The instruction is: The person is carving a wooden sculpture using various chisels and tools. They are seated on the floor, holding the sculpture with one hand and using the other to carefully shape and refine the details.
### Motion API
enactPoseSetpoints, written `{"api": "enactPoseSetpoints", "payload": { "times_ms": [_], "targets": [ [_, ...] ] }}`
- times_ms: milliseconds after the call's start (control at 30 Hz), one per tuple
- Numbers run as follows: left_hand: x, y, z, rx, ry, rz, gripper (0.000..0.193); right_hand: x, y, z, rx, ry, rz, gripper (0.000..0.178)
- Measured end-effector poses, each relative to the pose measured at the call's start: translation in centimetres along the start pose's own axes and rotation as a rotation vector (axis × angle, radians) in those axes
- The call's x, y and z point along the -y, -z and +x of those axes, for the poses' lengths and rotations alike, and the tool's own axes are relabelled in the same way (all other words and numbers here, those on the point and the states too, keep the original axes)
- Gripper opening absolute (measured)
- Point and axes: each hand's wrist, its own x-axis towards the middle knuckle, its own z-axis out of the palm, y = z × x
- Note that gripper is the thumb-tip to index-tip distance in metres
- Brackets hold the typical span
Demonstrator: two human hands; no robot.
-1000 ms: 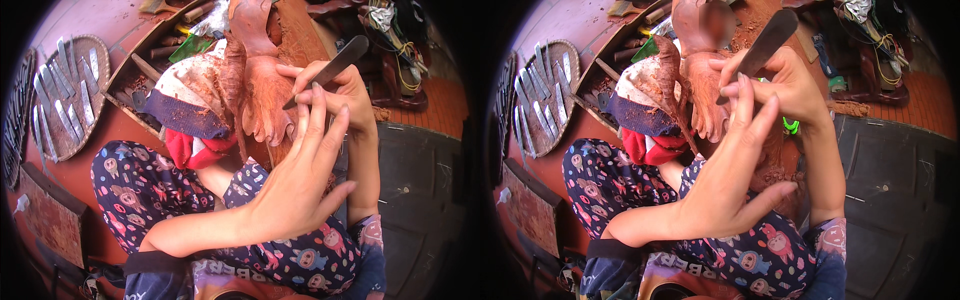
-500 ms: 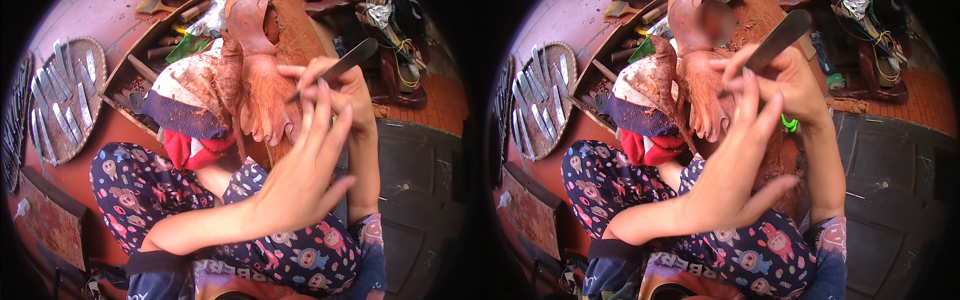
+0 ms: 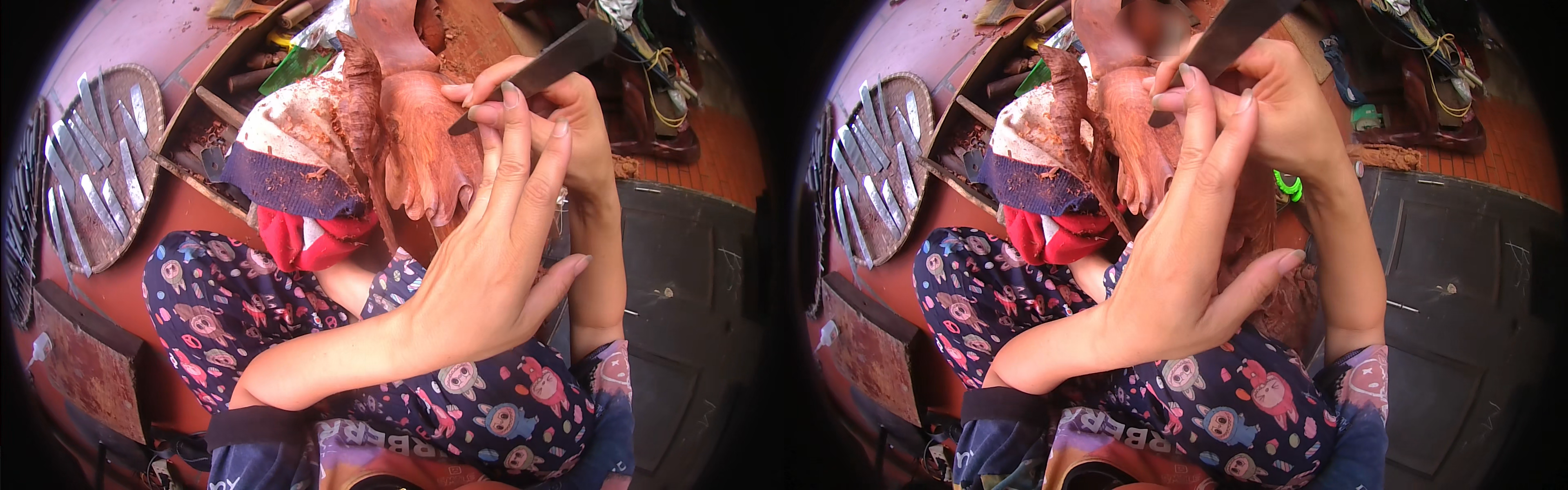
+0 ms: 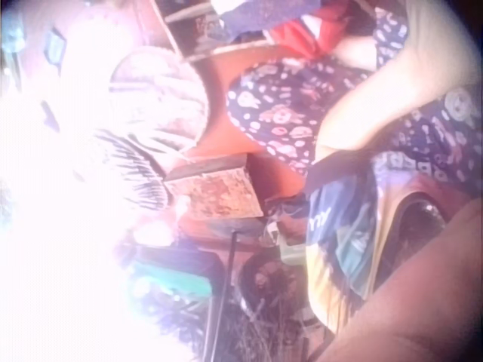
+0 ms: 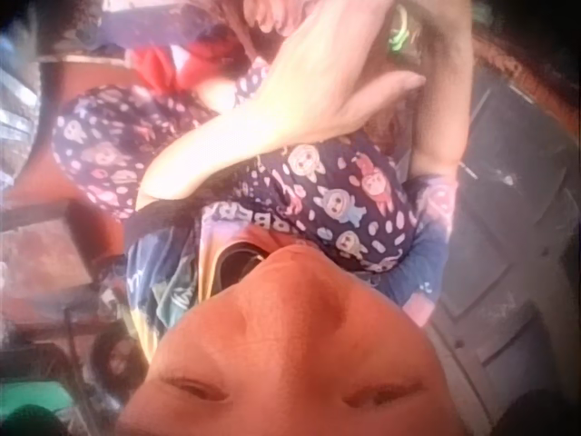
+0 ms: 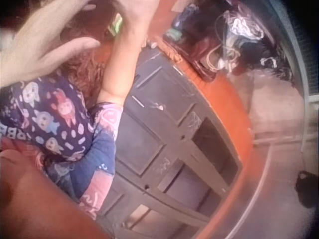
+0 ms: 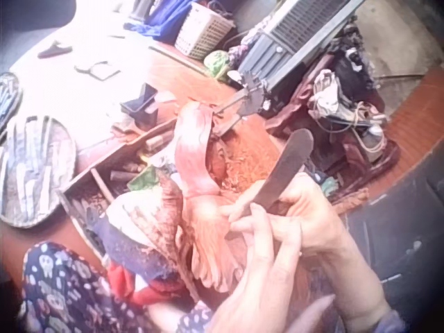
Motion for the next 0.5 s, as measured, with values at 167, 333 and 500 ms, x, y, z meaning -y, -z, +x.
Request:
{"api": "enactPoseSetpoints", "payload": {
  "times_ms": [167,333,500],
  "targets": [
    [-0.5,0.2,-0.5,0.029,0.041,-0.001,0.099,0.2,1.0,0.1,0.123,-0.047,0.010,0.007],
    [-0.2,0.6,0.1,0.036,0.011,0.000,0.100,-0.8,0.0,0.3,0.007,0.106,0.166,0.008],
    [0.1,0.2,0.3,0.027,-0.017,0.003,0.101,-0.2,0.2,0.1,-0.006,-0.016,0.034,0.008]
  ]
}}
